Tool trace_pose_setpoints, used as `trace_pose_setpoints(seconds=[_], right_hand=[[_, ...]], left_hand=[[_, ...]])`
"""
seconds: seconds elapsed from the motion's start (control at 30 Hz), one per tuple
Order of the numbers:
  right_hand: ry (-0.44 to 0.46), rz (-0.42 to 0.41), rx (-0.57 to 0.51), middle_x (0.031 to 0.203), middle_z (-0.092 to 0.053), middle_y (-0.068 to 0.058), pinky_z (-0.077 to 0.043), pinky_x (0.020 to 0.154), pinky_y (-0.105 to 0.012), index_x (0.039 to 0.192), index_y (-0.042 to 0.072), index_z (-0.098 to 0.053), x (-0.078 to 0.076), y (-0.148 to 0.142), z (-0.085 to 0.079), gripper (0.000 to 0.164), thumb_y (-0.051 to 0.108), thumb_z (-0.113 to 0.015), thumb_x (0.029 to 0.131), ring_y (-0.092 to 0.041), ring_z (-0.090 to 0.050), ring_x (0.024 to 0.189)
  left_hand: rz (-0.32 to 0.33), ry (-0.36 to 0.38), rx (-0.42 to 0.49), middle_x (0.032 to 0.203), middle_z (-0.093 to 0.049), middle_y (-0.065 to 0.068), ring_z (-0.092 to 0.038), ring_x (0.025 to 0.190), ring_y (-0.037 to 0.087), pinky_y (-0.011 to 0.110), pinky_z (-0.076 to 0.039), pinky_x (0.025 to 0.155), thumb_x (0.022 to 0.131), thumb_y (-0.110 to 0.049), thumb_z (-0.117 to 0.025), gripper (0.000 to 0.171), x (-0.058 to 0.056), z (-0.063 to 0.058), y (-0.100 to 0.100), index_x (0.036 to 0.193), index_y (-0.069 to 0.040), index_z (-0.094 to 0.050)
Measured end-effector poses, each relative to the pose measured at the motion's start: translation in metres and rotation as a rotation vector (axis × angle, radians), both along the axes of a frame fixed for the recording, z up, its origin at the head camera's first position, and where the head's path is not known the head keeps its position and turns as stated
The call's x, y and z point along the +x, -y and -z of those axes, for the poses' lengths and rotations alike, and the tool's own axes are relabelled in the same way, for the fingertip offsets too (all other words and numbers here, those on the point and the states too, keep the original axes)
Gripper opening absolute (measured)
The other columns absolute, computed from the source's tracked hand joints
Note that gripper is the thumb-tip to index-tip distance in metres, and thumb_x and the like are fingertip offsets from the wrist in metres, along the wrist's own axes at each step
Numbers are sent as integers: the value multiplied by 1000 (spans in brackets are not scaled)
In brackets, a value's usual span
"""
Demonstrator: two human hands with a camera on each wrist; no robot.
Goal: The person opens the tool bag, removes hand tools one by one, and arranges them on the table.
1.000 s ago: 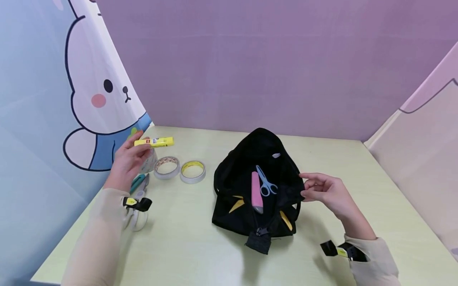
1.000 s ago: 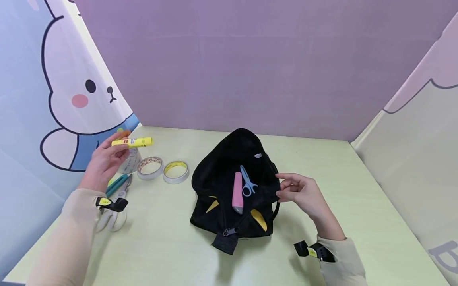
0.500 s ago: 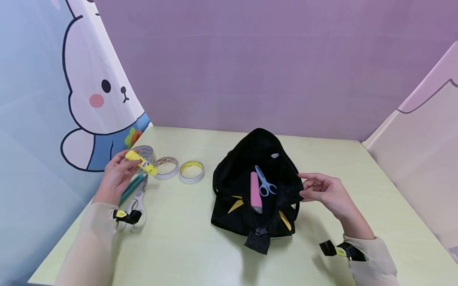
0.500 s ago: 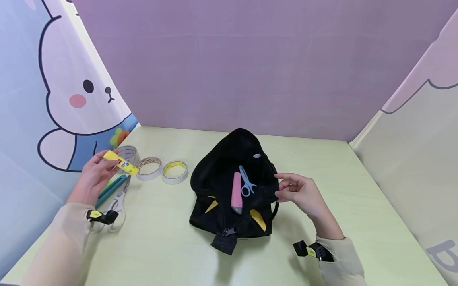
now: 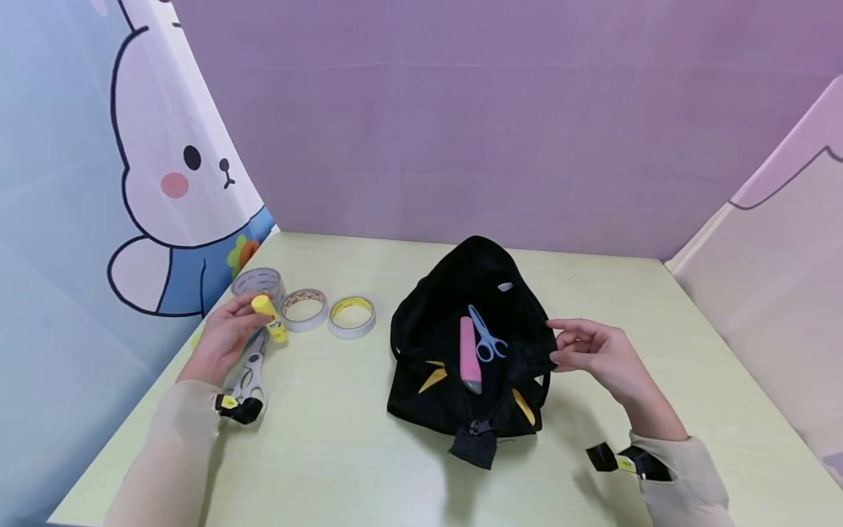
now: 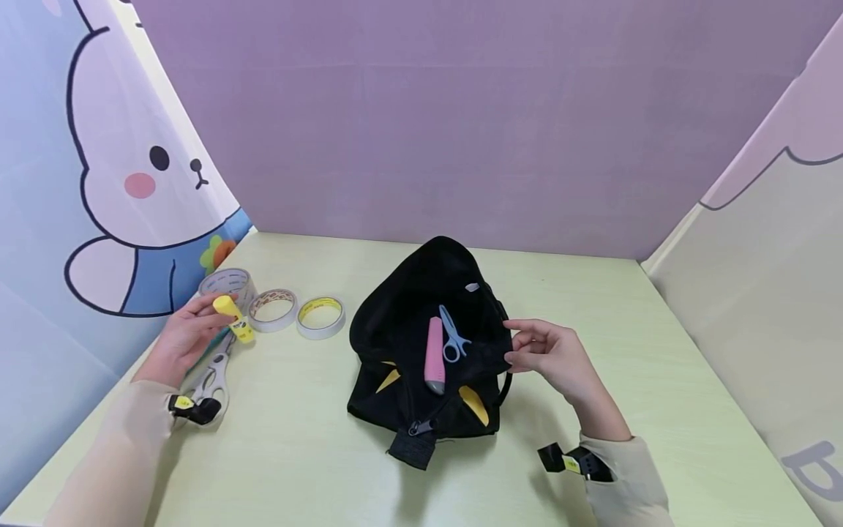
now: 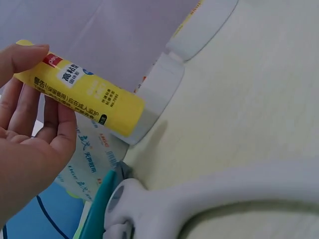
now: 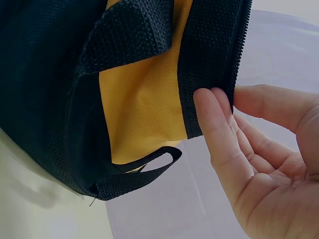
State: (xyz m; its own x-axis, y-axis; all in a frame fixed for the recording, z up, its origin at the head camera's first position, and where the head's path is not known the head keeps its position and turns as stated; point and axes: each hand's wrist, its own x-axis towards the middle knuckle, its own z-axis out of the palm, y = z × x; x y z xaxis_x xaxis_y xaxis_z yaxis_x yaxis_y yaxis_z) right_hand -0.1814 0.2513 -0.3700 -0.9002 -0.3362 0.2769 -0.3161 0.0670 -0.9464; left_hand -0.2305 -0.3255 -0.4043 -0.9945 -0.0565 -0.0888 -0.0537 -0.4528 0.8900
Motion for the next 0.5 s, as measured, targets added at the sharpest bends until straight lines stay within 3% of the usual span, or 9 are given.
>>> trace_pose_setpoints(seconds=[0.1, 0.23, 0.37, 0.5], right_hand=[[1, 3, 7, 87, -65, -4, -61, 66, -34, 124, -5, -65, 0, 0, 0, 42, -19, -62, 85, -14, -70, 76], [2, 6, 10, 87, -65, -3, -61, 66, -34, 124, -7, -64, 0, 0, 0, 41, -19, -62, 85, -13, -70, 76], [5, 7, 12, 87, -65, -3, -61, 67, -34, 124, -6, -64, 0, 0, 0, 41, -19, -63, 85, -13, -70, 76], [5, 7, 6, 87, -65, -3, -61, 67, -34, 124, -4, -65, 0, 0, 1, 42, -19, -63, 85, -14, -70, 75]], left_hand=[[8, 2, -113, 102, -72, -12, -65, 96, 1, 16, -54, 81, 85, 19, -65, 46, -3, 4, -1, 104, -21, -76], [2, 43, -190, 105, -70, -14, -63, 99, 0, 15, -53, 83, 85, 15, -70, 51, -6, 7, -1, 121, -21, -72], [-14, 94, -172, 111, -65, -12, -60, 102, 2, 17, -54, 84, 83, 12, -73, 65, -6, 7, 0, 140, -15, -58], [2, 83, -166, 111, -68, -12, -62, 100, 2, 19, -55, 83, 84, 13, -72, 65, -5, 7, 1, 140, -15, -58]])
